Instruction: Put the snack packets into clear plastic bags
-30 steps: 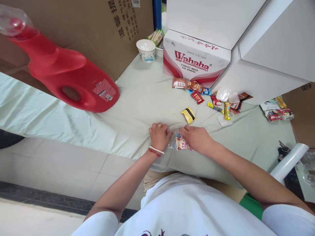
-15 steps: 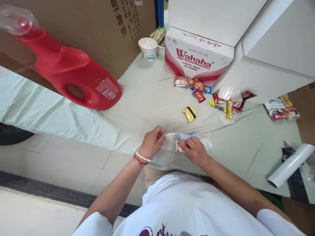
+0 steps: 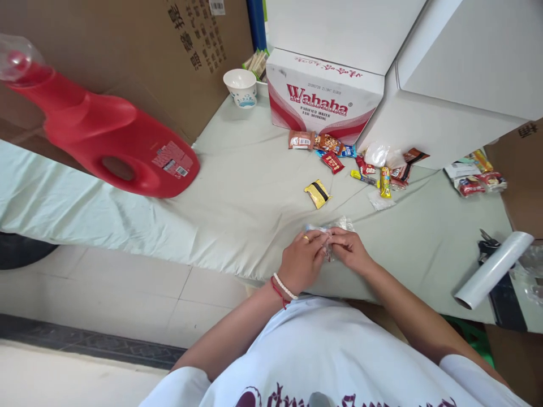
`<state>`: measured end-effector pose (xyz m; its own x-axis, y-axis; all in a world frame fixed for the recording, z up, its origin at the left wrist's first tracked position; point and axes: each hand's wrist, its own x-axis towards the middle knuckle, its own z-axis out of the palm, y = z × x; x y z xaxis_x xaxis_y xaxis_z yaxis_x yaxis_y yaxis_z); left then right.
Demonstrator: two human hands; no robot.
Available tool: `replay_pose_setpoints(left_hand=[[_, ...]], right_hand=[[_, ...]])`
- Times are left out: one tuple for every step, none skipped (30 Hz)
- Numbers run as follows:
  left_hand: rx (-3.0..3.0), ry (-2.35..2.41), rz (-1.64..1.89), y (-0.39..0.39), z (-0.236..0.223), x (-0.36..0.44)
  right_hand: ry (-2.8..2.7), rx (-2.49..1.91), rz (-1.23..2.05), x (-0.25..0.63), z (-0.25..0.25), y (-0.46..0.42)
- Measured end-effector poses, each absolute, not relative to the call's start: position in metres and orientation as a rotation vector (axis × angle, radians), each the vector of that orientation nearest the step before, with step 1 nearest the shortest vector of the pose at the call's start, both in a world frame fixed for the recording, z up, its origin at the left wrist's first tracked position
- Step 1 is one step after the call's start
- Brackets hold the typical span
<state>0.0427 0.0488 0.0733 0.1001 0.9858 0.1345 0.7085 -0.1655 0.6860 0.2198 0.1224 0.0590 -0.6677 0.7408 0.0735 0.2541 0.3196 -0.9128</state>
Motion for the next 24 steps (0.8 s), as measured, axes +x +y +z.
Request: replay_pose_setpoints(left_hand=[[2.004, 1.703, 0.746, 0.048, 0.074, 0.045], [2.059, 1.751, 0.682, 0.048, 0.073, 0.046], [2.099, 1.794, 0.628, 0.047, 0.072, 0.047], [2.130, 1.832, 0.590, 0.046, 0.071, 0.047], [2.156, 1.863, 0.566, 0.046, 0.069, 0.047], [2.180, 1.888, 0.558, 0.045, 0.067, 0.046], [2.204, 1.903, 0.562, 0.044, 0.065, 0.045], [2.230, 1.909, 0.573, 0.043, 0.063, 0.045], [2.256, 1.910, 0.587, 0.042, 0.062, 0.044], [2.279, 1.910, 0.598, 0.042, 0.060, 0.045], [2.295, 1.914, 0.602, 0.041, 0.059, 0.045], [2.301, 1.927, 0.597, 0.041, 0.059, 0.046], [2.298, 1.947, 0.586, 0.041, 0.059, 0.047], [2.288, 1.969, 0.572, 0.041, 0.059, 0.049], [2.273, 1.991, 0.557, 0.041, 0.060, 0.051], [2.255, 2.006, 0.537, 0.041, 0.062, 0.052], [2.235, 2.014, 0.513, 0.041, 0.064, 0.054], [2.213, 2.008, 0.486, 0.042, 0.066, 0.055], [2.183, 1.995, 0.457, 0.042, 0.068, 0.054], [2.140, 1.974, 0.437, 0.043, 0.069, 0.053], [2.087, 1.936, 0.439, 0.043, 0.070, 0.050], [2.018, 1.879, 0.476, 0.043, 0.069, 0.045], [1.926, 1.813, 0.558, 0.043, 0.068, 0.038], [1.805, 1.753, 0.680, 0.042, 0.065, 0.031]], right_hand=[[-1.982, -0.943, 1.367, 0.223, 0.056, 0.122], [-1.864, -0.995, 1.407, 0.226, 0.052, 0.120], [-1.751, -1.045, 1.437, 0.229, 0.049, 0.119], [-1.651, -1.109, 1.432, 0.232, 0.046, 0.118], [-1.589, -1.193, 1.371, 0.235, 0.044, 0.117], [-1.582, -1.291, 1.253, 0.239, 0.043, 0.118], [-1.630, -1.388, 1.089, 0.243, 0.043, 0.119], [-1.716, -1.471, 0.905, 0.247, 0.043, 0.121], [-1.828, -1.528, 0.743, 0.251, 0.043, 0.123], [-1.946, -1.552, 0.631, 0.254, 0.045, 0.124], [-2.046, -1.555, 0.574, 0.256, 0.047, 0.125], [-2.109, -1.549, 0.559, 0.258, 0.051, 0.126], [-2.139, -1.543, 0.571, 0.258, 0.055, 0.125], [-2.144, -1.540, 0.595, 0.257, 0.061, 0.124], [-2.133, -1.535, 0.631, 0.254, 0.068, 0.122], [-2.121, -1.522, 0.676, 0.248, 0.074, 0.119], [-2.127, -1.483, 0.729, 0.241, 0.080, 0.117], [-2.159, -1.417, 0.783, 0.232, 0.084, 0.114], [-2.211, -1.341, 0.829, 0.221, 0.087, 0.112], [-2.267, -1.269, 0.862, 0.210, 0.087, 0.110], [-2.319, -1.209, 0.885, 0.200, 0.086, 0.108], [-2.360, -1.168, 0.898, 0.191, 0.084, 0.106], [-2.390, -1.138, 0.906, 0.184, 0.081, 0.105], [-2.409, -1.112, 0.904, 0.179, 0.078, 0.103]])
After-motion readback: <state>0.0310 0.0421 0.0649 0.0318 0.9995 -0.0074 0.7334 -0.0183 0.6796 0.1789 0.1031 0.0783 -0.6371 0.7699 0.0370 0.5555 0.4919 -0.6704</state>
